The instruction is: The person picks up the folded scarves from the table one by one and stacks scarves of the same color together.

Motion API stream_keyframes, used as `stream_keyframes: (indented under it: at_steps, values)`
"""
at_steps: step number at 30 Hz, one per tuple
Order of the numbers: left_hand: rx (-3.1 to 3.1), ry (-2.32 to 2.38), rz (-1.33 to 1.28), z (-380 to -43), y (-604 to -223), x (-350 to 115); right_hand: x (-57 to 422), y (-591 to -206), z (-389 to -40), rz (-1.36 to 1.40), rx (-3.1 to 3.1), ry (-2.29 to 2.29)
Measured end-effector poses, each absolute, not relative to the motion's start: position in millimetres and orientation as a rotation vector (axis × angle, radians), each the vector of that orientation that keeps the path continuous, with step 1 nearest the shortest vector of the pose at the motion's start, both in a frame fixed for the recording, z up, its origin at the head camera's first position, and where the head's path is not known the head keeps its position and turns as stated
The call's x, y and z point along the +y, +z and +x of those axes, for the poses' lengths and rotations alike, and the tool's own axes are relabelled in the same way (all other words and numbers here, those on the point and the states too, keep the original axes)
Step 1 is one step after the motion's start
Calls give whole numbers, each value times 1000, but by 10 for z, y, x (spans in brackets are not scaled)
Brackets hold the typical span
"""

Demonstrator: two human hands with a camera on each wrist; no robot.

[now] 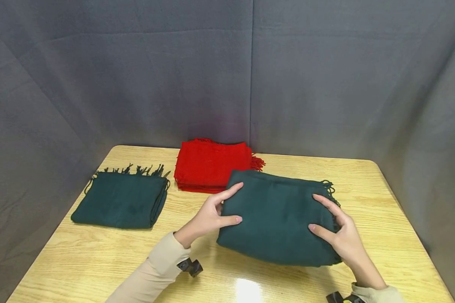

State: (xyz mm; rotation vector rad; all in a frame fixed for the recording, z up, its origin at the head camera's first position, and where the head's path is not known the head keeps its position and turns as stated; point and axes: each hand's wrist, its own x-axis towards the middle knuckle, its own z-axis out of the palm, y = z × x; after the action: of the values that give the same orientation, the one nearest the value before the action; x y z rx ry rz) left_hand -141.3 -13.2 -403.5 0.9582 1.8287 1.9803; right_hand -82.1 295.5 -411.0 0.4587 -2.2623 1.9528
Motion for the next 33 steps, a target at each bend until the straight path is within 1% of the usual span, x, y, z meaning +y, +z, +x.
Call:
stream_keyframes:
  at_steps: [6, 20, 28, 33]
  values:
    - [1828, 1974, 950, -1472, -4189, -183, 2934, -4109, -801, 492, -2321, 1920]
    - [1910, 1900, 942, -1435, -4192, -415, 2858, -4173, -782, 651, -2412, 1813]
    - [1919, 1883, 939, -1414, -4260, -549, 2787, -4259, -790, 787, -2340, 1944]
    - [1910, 1868, 944, -1410, -4311, -604, 2747, -4299, -791, 792, -2347, 1983]
